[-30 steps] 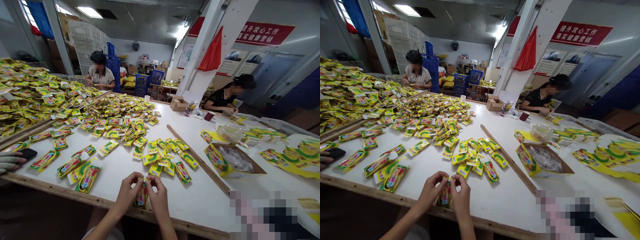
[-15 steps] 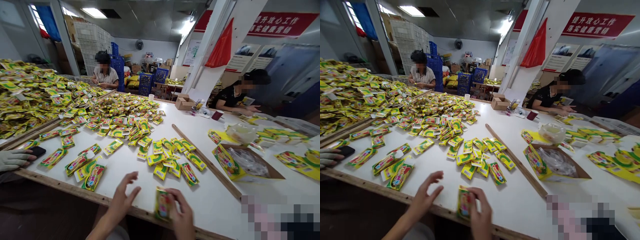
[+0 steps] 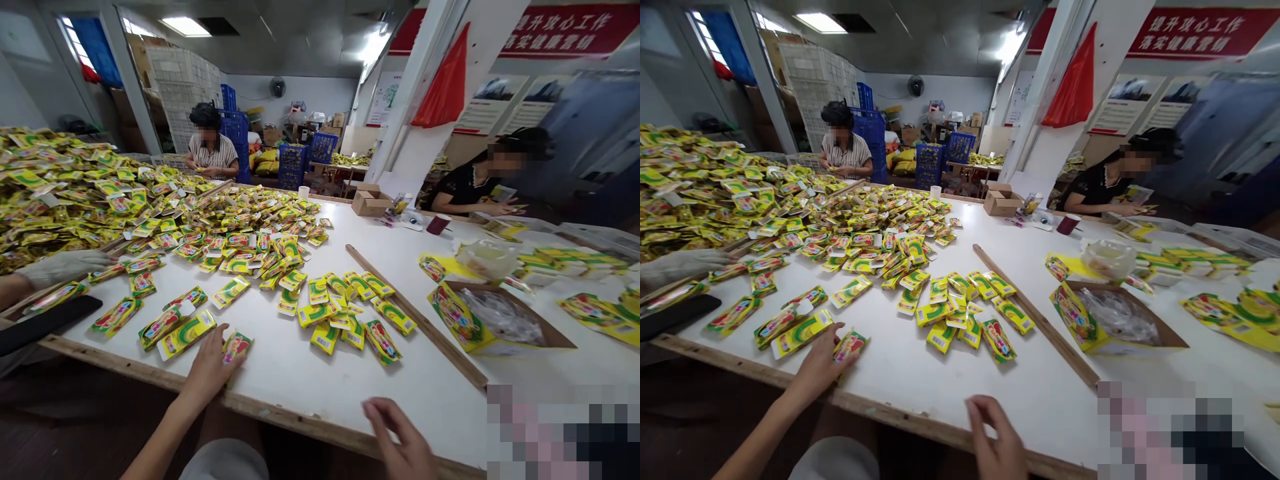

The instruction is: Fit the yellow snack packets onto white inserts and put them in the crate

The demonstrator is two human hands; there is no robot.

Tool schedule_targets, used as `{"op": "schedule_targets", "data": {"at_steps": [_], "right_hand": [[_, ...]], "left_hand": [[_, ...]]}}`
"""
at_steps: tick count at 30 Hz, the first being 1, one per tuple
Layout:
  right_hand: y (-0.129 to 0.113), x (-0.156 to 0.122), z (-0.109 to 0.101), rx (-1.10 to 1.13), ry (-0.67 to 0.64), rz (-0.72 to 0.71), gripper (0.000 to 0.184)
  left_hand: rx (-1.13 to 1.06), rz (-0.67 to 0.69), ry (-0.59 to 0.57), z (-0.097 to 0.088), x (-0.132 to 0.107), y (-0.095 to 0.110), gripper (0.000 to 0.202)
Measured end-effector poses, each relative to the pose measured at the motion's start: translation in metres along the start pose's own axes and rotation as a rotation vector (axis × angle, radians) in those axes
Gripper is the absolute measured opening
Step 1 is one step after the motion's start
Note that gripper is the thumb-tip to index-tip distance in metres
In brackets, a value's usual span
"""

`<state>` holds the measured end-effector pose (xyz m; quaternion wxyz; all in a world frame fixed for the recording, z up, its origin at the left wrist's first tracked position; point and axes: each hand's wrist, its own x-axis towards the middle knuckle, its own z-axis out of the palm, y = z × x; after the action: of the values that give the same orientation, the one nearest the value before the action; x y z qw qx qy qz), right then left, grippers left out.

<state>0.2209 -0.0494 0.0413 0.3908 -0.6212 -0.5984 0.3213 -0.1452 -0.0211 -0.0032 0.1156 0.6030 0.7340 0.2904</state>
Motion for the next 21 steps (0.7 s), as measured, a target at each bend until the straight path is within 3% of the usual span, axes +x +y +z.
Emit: {"op": "schedule_targets", "data": {"at_steps": [4,8,10,13,21], "right_hand": [[-0.033,0.010,0.074,0.197,-0.134,-0.064,0.029],[-0.040,0.020,0.112,0.392,-0.110,-0.074,0.022],[-0.039,0.024,0.119,0.483,-0.095,-0.106,0.024],[-0.034,0.027,0.119,0.522,-0.085,-0.150,0.028],[-0.023,0.032,0.105,0.331,-0.169,-0.203,0.015]], "left_hand": [[-0.191,-0.026,-0.111,0.012,0.004,0.032,0.045],[-0.672,-0.026,-0.124,0.025,-0.009,0.070,0.036],[-0.911,0.024,-0.151,0.032,-0.019,0.086,0.037],[-1.057,0.058,-0.235,0.040,-0.028,0.100,0.037],[-0.971,0.072,-0.368,0.044,-0.023,0.092,0.034]]}}
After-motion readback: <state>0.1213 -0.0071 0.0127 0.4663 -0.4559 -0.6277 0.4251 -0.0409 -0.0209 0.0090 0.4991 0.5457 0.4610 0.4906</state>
